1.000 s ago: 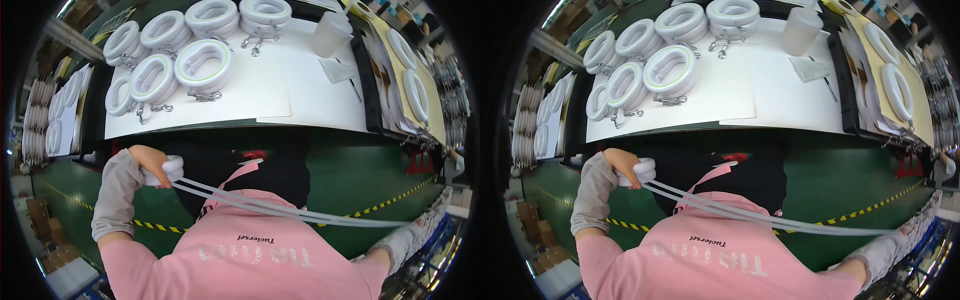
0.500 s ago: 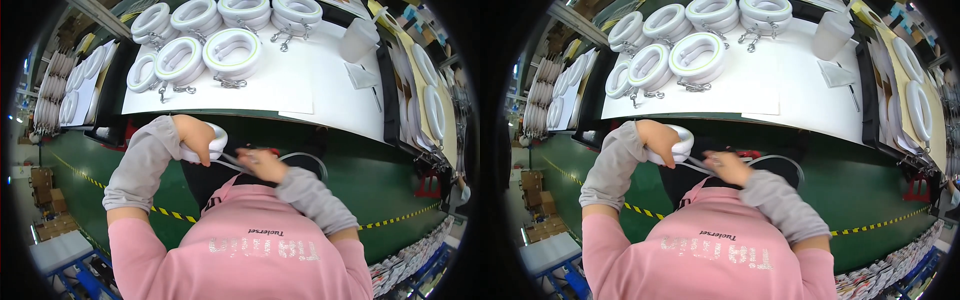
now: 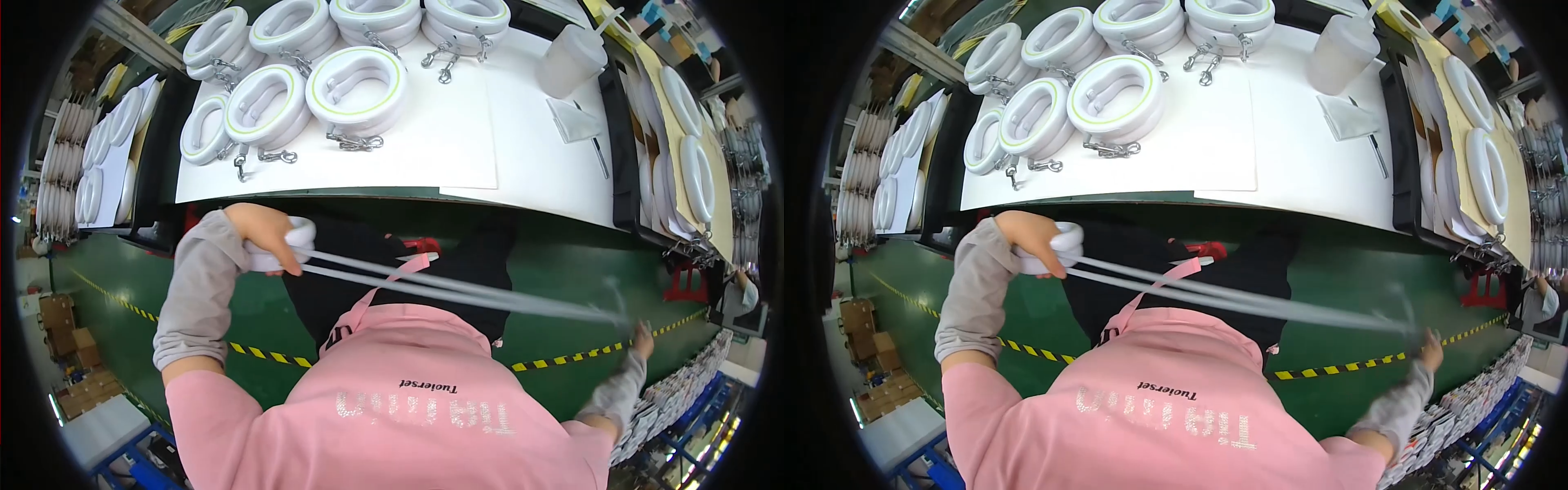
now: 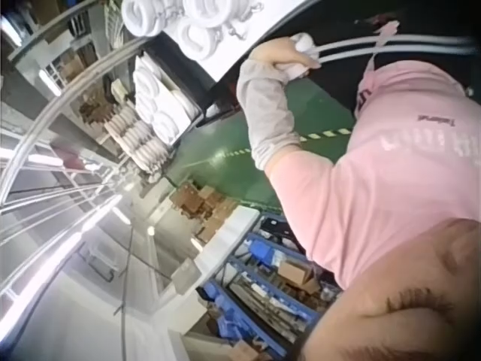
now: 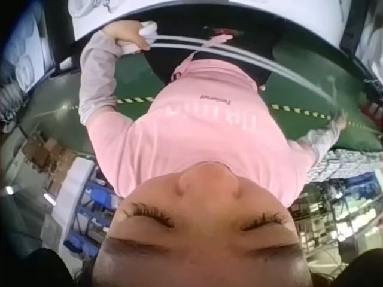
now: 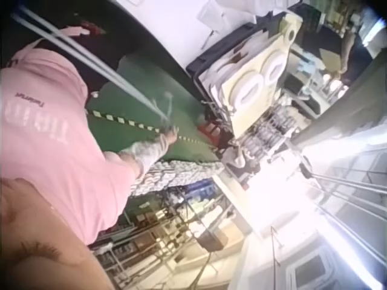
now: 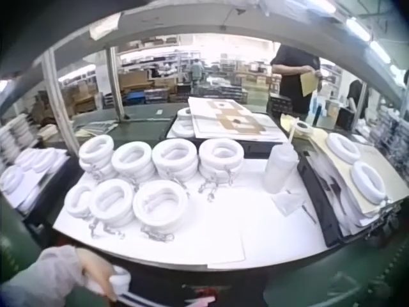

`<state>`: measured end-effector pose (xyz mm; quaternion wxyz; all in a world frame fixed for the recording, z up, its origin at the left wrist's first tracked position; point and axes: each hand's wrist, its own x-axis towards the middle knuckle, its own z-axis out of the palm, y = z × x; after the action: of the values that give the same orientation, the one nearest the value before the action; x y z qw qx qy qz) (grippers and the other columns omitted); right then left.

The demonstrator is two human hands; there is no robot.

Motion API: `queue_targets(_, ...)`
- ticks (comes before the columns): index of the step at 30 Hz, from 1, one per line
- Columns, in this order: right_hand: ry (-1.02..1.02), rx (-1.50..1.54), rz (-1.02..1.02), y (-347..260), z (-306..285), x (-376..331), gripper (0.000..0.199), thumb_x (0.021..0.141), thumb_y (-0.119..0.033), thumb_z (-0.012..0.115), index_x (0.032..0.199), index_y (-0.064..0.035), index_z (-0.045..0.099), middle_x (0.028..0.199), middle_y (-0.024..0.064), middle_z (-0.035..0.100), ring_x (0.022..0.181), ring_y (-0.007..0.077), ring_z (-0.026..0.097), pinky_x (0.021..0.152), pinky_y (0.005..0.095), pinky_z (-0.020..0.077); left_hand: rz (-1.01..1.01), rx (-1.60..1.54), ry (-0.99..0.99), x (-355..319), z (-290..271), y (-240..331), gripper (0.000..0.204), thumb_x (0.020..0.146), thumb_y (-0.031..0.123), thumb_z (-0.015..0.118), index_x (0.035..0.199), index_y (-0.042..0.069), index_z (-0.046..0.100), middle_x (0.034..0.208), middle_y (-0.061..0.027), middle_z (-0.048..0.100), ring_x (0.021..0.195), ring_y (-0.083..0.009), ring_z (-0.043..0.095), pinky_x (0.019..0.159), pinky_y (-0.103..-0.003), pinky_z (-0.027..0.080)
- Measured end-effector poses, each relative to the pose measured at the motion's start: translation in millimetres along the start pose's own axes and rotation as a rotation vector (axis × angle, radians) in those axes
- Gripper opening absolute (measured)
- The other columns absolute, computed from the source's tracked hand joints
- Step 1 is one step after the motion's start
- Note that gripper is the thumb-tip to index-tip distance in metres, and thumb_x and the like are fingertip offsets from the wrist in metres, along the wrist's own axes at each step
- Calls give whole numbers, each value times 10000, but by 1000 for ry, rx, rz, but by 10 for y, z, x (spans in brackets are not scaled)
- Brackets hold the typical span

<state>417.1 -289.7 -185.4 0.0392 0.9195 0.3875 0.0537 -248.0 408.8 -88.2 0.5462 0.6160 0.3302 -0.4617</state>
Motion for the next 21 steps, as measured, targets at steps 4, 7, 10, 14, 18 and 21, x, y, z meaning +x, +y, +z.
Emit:
queue_targets(4,-480,-35,979,196,-10,-388,372,836,-229,613,1169,-66,598,1085,140,649,1009,286,622,828,369,493,-156,75,184,-216,93,-103,303,704,221,766,878,-5,664,754,-88,672,630,-176,648,582,-287,507)
queue_targets(7,-618,-142,308,-611,441,2,267,806,-258,641,846,5,635,925,211,646,841,391,619,714,465,492,-93,41,203,-133,95,12,310,718,237,738,870,-26,672,775,-108,683,641,-180,661,611,-293,515)
queue_targets(10,-607,339,-551,-3215,-42,642,237,776,-274,700,713,-52,646,930,192,613,856,364,587,702,431,479,-127,522,325,-124,313,262,459,669,372,731,892,-26,682,820,-158,678,750,-260,662,697,-331,503)
queue_targets(14,-501,974,-1298,-5600,-650,729,171,701,-306,750,731,-139,728,1238,142,495,1167,354,429,969,460,317,-30,676,322,-9,451,661,458,653,392,718,854,-18,682,797,-183,666,731,-320,641,675,-370,492)
queue_targets(18,-1289,1623,-1191,-6769,-704,542,288,887,-285,609,819,-13,670,1060,142,598,966,211,557,816,294,454,-43,742,279,-93,528,1050,460,658,394,718,857,-19,680,785,-176,663,719,-298,643,673,-363,494)
queue_targets(21,-1181,1604,-694,-6493,-1055,341,262,909,-269,581,853,-19,636,702,72,633,653,191,600,619,315,484,-20,586,261,-103,471,866,479,679,411,725,895,-14,673,787,-145,669,703,-269,643,668,-346,496)
